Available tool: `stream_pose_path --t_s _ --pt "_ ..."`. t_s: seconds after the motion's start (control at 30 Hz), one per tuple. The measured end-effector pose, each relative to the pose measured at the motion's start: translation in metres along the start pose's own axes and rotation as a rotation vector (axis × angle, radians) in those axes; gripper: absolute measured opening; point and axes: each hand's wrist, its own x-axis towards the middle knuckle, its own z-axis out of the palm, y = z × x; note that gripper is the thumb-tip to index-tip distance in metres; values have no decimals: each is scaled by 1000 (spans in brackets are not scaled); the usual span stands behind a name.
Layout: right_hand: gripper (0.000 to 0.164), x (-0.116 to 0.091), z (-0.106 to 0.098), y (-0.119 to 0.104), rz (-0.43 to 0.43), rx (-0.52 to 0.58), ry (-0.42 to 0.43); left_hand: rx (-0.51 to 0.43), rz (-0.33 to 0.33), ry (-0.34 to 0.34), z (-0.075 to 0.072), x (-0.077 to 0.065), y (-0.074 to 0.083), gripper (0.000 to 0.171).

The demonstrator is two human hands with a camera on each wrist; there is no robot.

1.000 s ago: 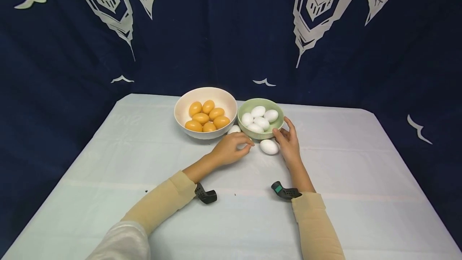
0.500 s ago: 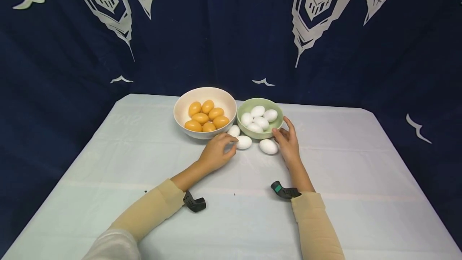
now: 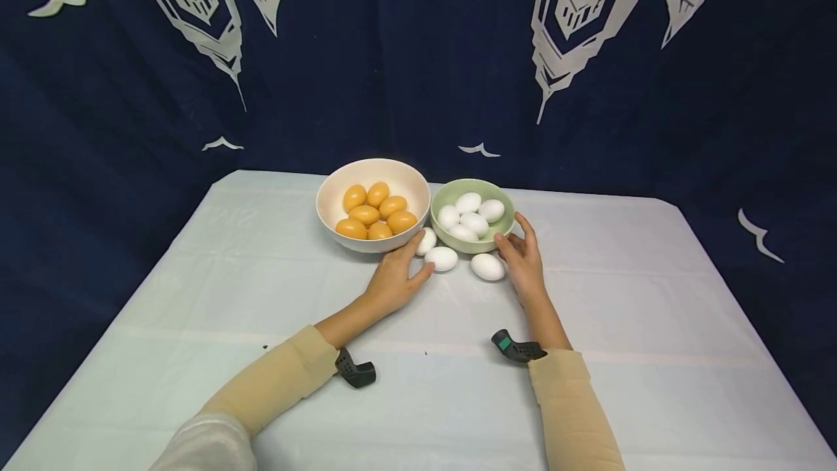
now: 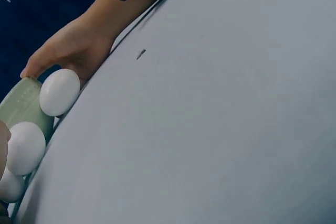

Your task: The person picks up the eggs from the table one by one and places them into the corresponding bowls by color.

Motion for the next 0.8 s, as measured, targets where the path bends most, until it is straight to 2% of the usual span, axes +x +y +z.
stream_pose_path --t_s 0.13,0.37,0.57,0.8 --pt "70 0 0 -1 1 -2 2 -17 -14 -28 4 5 -1 64" --pt "71 1 0 1 5 -7 4 26 -21 -45 9 11 -2 66" --pt "71 2 0 2 12 -14 9 21 -17 -10 8 9 -1 57" --pt "70 1 0 0 16 -5 13 22 -9 71 6 2 2 49"
